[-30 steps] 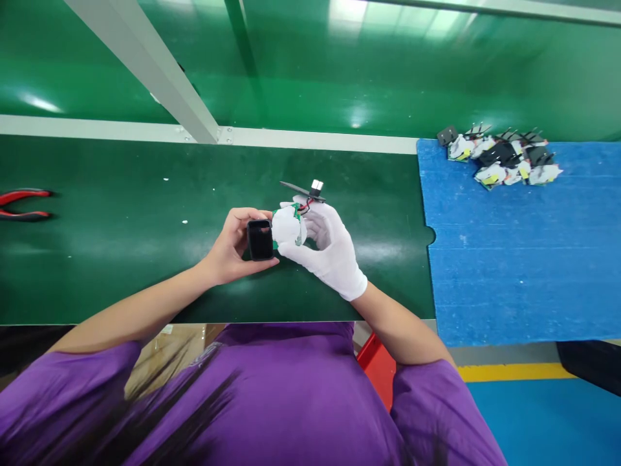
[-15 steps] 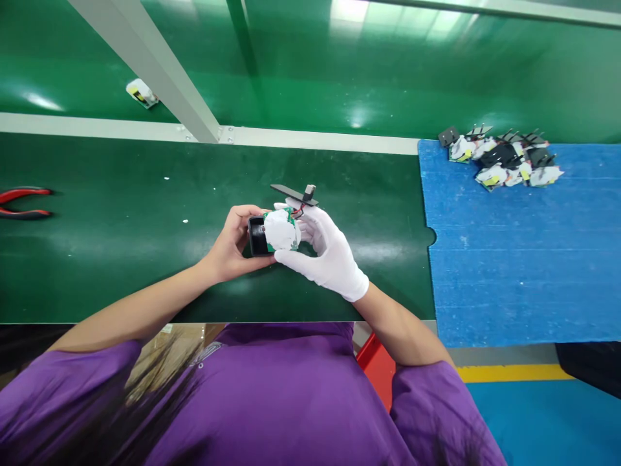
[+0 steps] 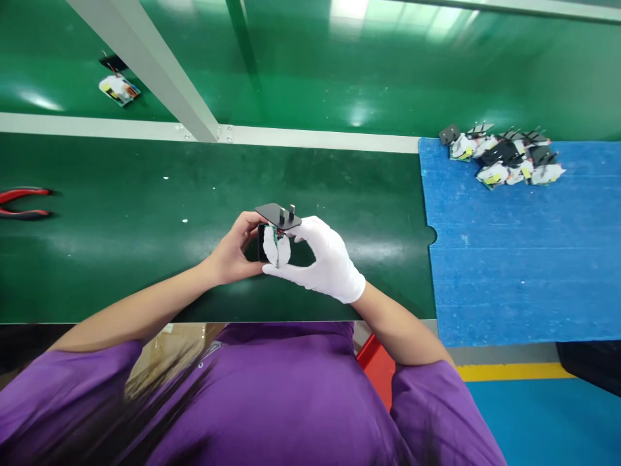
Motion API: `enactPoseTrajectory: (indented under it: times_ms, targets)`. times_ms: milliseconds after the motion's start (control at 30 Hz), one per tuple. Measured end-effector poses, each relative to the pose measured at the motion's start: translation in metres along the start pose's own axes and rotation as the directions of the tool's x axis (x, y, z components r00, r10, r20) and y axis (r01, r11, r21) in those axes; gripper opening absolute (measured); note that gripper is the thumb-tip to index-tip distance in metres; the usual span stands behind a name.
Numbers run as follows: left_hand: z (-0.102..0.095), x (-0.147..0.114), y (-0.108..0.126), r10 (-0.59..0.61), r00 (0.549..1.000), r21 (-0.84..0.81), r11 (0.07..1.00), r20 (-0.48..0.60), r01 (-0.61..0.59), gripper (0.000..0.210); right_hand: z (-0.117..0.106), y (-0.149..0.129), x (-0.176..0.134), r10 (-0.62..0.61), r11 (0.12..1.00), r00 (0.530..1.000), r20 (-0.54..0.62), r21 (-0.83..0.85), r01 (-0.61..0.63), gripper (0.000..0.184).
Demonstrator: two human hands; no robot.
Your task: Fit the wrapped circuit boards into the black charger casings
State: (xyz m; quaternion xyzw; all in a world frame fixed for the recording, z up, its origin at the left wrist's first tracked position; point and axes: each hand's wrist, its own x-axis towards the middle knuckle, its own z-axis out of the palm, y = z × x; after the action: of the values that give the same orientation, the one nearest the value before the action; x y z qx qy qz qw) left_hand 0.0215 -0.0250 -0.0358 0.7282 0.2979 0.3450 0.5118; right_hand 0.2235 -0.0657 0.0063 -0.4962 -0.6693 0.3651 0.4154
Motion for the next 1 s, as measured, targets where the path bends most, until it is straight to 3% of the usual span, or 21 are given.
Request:
enactPoseTrajectory:
  times_ms: [167,433,600,800,1000]
  targets:
    - [0.0000,-0.0011,-0.0017,0.044,0.999,0.010,0.999,0.001,-0.044,0.061,0.0009,0.0026,0.0025,-0.111,0.992,0.994,-0.018,-0.055,0.109,0.053]
    - [0.0016,-0.0020,-0.0021,-0.001,1.000,-0.015,1.000,0.006,0.001,0.063,0.0043,0.0047,0.0003,-0.107,0.983,0.994,0.010,-0.148,0.108,0.054]
    - [0.0022,-0.0016,-0.0039,0.023,1.000,-0.071,0.997,-0.016,-0.024,0.064,0.0022,0.0064,0.0019,-0.190,0.965,0.982,0.008,-0.184,0.188,0.057]
    - [0.0020,-0.0020,-0.0062,0.005,1.000,-0.086,0.996,-0.014,-0.006,0.065,-0.0001,0.0074,0.0031,-0.305,0.911,0.952,0.013,-0.287,0.296,0.049]
    - [0.0021,-0.0034,-0.0066,0.008,1.000,-0.077,0.997,-0.028,-0.010,0.065,0.0020,0.0077,0.0030,-0.321,0.898,0.947,0.002,-0.317,0.305,0.045]
